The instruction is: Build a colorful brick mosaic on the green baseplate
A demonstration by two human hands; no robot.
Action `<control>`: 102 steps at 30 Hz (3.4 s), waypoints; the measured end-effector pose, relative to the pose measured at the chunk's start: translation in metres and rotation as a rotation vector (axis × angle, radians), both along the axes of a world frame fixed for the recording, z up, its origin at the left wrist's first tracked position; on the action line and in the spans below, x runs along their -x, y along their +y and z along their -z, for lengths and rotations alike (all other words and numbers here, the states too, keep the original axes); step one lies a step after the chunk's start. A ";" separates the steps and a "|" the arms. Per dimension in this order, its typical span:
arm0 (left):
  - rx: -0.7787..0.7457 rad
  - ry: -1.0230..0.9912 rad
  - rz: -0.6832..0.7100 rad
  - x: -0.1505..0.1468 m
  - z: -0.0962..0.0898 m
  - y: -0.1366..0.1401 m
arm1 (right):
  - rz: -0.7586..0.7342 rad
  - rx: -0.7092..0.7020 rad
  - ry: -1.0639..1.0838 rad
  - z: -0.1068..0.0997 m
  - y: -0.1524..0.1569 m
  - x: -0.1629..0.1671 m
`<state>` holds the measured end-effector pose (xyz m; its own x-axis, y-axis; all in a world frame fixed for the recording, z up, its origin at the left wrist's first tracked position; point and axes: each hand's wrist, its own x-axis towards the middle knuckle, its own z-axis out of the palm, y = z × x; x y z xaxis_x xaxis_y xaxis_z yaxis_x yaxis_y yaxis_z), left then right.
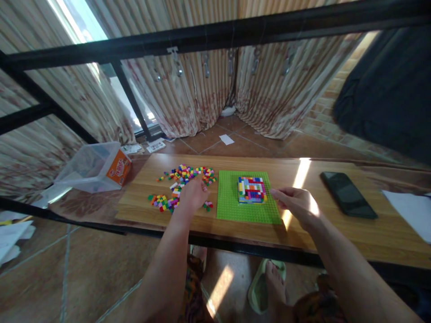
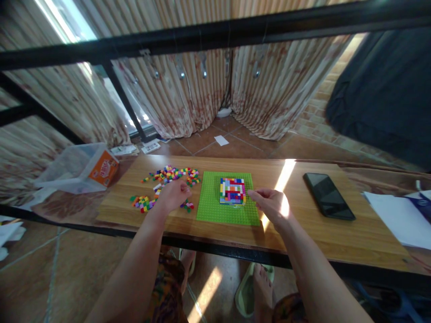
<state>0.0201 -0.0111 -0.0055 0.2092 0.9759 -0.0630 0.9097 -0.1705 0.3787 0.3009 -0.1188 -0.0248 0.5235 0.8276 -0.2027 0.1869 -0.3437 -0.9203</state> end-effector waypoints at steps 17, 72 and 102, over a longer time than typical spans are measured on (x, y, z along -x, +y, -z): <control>-0.053 0.230 0.011 -0.020 0.005 -0.002 | -0.035 -0.074 -0.096 0.005 0.002 0.002; 0.561 -1.149 0.116 -0.069 0.009 -0.029 | -0.162 -0.375 -0.088 -0.002 -0.005 0.012; 0.380 -0.899 0.252 -0.069 0.017 -0.029 | -0.483 -0.209 -0.906 -0.004 -0.005 0.051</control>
<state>0.0890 -0.0398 -0.0227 0.5294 0.8448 -0.0782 0.2136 -0.0436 0.9759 0.2497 -0.1241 -0.0210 0.0125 0.9625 0.2709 0.9111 0.1007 -0.3997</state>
